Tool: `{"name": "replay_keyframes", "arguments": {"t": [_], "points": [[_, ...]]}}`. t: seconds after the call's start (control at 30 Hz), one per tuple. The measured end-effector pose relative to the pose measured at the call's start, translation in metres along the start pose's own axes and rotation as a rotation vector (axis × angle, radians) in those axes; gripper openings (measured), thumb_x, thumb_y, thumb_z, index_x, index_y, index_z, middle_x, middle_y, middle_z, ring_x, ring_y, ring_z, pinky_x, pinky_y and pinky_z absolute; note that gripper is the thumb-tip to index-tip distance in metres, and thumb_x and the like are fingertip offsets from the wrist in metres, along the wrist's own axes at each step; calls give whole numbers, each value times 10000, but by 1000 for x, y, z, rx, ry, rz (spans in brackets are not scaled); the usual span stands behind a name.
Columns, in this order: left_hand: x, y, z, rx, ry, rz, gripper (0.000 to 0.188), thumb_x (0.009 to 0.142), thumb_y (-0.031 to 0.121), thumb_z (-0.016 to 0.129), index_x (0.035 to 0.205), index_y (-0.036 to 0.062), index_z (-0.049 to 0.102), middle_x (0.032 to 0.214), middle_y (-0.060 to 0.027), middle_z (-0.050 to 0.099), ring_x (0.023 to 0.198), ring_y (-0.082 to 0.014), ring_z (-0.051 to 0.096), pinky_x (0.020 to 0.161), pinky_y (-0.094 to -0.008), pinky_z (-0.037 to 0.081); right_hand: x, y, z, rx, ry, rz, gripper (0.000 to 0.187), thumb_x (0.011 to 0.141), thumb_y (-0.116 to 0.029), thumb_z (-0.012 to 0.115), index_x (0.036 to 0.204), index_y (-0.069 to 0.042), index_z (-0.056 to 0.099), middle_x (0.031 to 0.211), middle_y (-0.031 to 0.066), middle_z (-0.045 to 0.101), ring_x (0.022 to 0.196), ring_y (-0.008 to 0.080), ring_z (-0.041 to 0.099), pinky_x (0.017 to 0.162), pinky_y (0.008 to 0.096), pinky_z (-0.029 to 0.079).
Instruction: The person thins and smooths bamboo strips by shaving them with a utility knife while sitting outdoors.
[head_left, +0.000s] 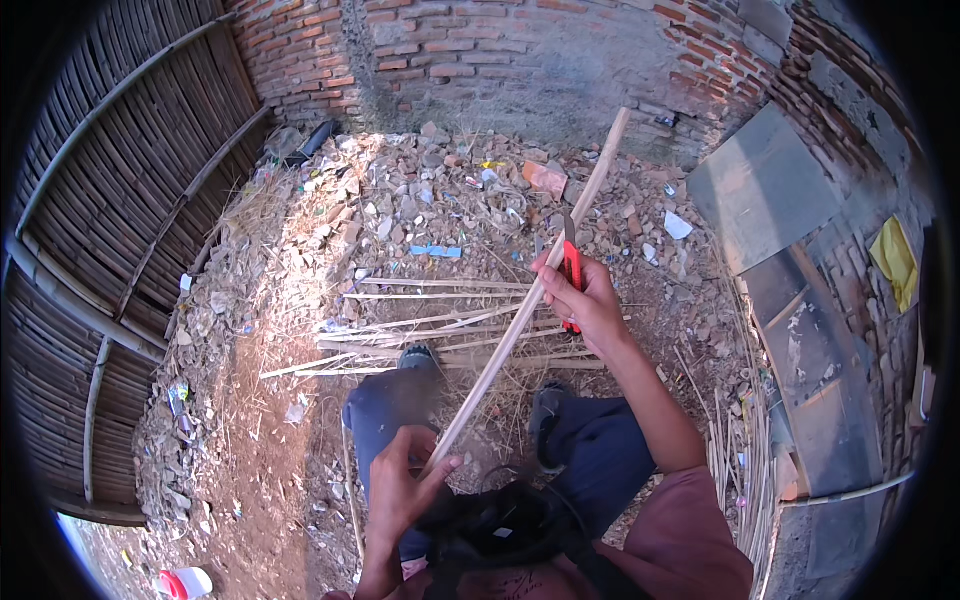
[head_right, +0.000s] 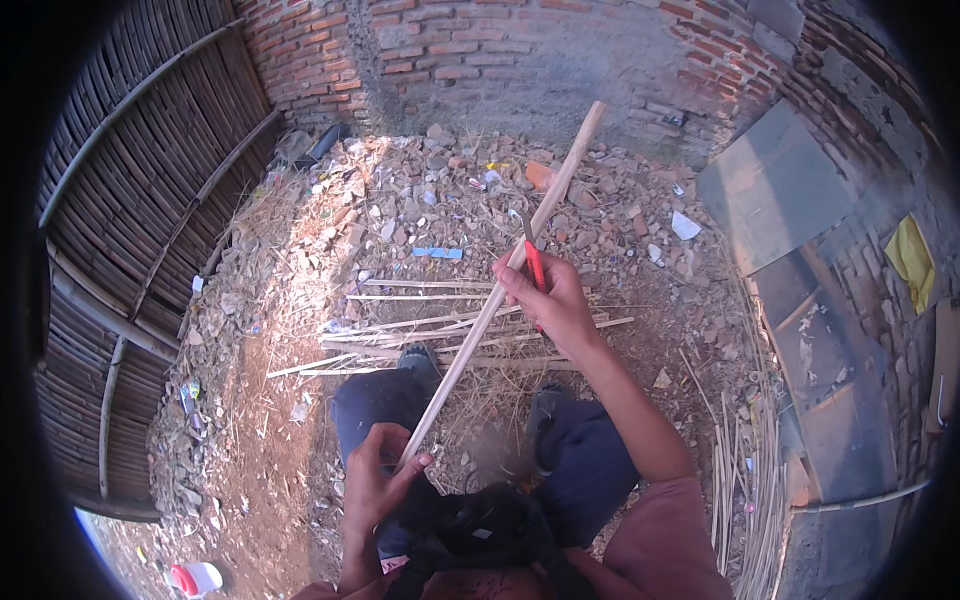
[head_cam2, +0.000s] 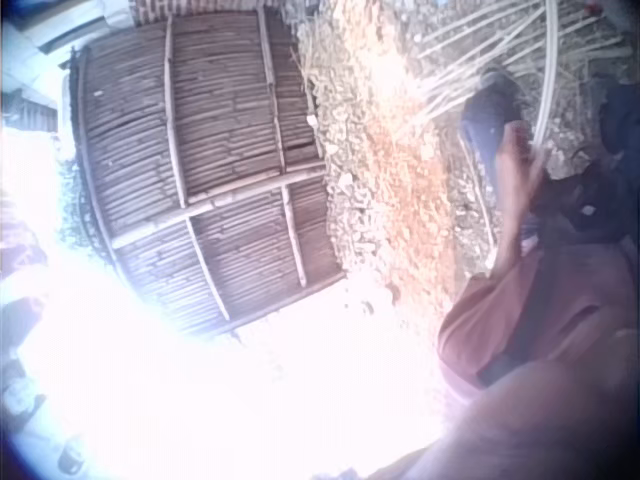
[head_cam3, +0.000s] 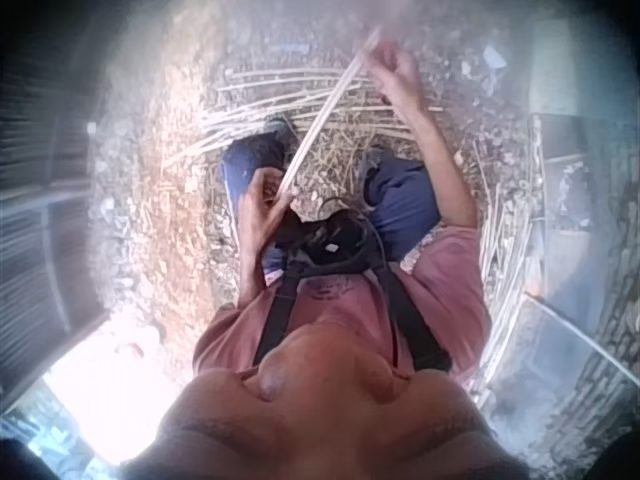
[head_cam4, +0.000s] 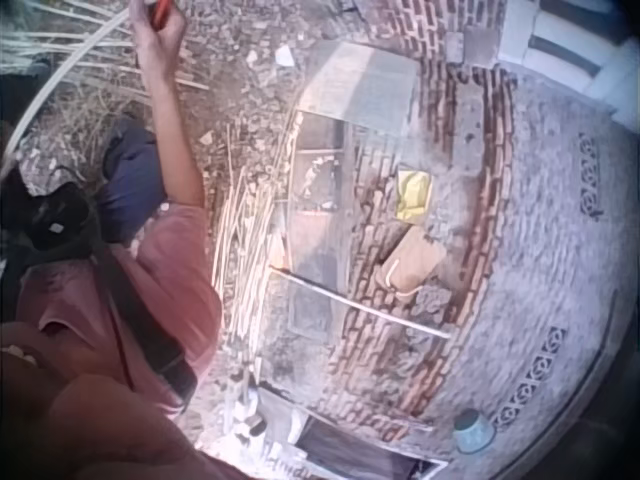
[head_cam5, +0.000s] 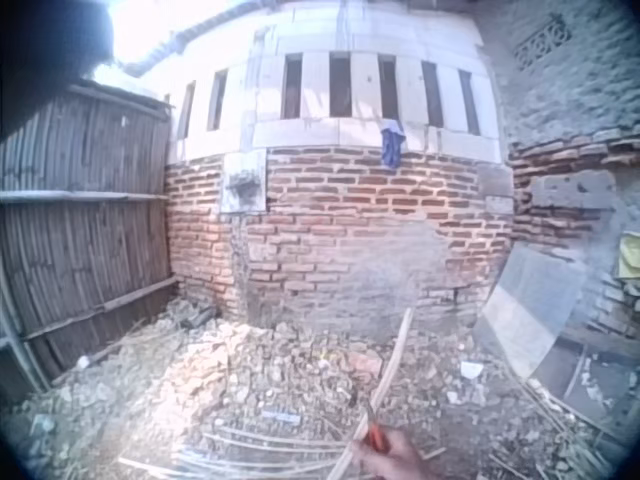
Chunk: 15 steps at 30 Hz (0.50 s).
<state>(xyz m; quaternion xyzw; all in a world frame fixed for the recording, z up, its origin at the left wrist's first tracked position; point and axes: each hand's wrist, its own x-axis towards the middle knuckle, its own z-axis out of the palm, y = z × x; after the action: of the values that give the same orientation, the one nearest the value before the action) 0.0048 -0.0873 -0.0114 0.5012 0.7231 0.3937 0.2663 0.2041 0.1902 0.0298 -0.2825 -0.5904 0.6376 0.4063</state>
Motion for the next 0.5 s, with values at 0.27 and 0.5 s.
{"name": "replay_keyframes", "arguments": {"t": [0.27,0.5], "points": [[36,36,9,-249,-92,126,354,972,129,794,1261,-5,637,1003,-114,764,861,-185,755,778,-331,611,-12,-7,16,42,-143,-22,330,1107,-224,617,1343,-8,697,817,23,685,537,-14,398,486,190,278],[47,41,16,-391,-181,71,201,1079,134,629,1231,6,656,799,3,658,638,-45,568,569,-240,459,-19,9,17,-212,-145,-215,341,1049,-235,707,1288,8,700,851,-7,668,732,64,590,648,251,456]]}}
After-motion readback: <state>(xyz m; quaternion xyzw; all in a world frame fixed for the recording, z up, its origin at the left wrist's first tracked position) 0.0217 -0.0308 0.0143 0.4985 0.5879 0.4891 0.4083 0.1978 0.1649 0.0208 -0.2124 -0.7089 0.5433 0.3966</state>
